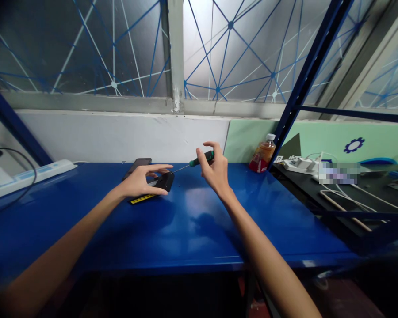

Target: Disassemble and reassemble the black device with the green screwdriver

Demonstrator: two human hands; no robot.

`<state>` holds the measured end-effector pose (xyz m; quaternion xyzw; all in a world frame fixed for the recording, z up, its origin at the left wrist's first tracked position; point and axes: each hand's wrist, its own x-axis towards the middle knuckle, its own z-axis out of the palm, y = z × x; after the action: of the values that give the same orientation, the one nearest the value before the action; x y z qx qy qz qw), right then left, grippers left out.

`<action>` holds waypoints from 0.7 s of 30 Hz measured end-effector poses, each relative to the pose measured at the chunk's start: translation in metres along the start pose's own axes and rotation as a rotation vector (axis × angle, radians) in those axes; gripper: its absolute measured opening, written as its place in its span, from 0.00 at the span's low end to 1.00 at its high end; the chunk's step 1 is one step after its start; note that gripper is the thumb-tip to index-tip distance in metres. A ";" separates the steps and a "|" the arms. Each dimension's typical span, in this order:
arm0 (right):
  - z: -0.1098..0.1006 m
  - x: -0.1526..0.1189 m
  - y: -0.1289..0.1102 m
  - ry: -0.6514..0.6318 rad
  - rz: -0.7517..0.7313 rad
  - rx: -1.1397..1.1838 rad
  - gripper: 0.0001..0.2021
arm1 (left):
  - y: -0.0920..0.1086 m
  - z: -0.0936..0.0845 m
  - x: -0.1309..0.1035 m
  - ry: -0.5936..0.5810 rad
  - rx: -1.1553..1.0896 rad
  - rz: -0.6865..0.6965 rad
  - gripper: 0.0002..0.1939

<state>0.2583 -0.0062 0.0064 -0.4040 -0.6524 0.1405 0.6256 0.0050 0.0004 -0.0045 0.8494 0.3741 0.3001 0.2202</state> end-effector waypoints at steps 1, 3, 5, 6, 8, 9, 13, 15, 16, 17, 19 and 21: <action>0.000 0.000 0.002 -0.017 0.011 0.037 0.17 | 0.000 0.000 0.000 0.001 -0.001 0.003 0.38; 0.000 0.002 0.007 -0.052 0.021 0.112 0.16 | -0.001 0.000 0.000 0.006 -0.003 0.007 0.38; 0.000 0.002 0.010 -0.067 0.017 0.145 0.17 | -0.001 0.001 0.000 0.007 -0.001 0.005 0.38; 0.000 0.002 0.011 -0.064 0.013 0.143 0.17 | -0.001 0.001 0.000 0.006 0.000 0.003 0.38; 0.000 0.002 0.010 -0.047 0.004 0.111 0.17 | 0.000 0.001 0.000 0.002 0.001 0.000 0.38; 0.001 0.001 0.008 -0.033 0.000 0.088 0.17 | 0.001 0.001 0.000 0.000 0.000 -0.001 0.38; 0.001 -0.001 0.001 0.013 -0.015 0.002 0.16 | 0.002 0.001 0.000 -0.003 -0.001 -0.002 0.39; 0.001 -0.001 0.000 0.011 -0.016 -0.012 0.16 | 0.003 0.000 0.000 -0.003 0.003 -0.004 0.39; 0.002 -0.001 0.000 0.003 -0.013 -0.011 0.17 | 0.003 0.000 0.000 -0.003 0.004 -0.006 0.39; 0.002 -0.001 0.001 -0.006 -0.010 -0.002 0.17 | 0.004 0.000 0.000 -0.004 0.004 -0.008 0.39; 0.002 0.000 0.004 -0.025 -0.014 0.038 0.18 | 0.005 0.000 0.000 -0.008 0.005 -0.011 0.38; 0.002 0.000 0.008 -0.043 -0.036 0.083 0.18 | 0.005 0.000 0.000 -0.010 0.004 -0.010 0.38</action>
<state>0.2593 -0.0003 0.0006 -0.3628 -0.6664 0.1649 0.6302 0.0076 -0.0031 -0.0019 0.8495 0.3779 0.2941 0.2216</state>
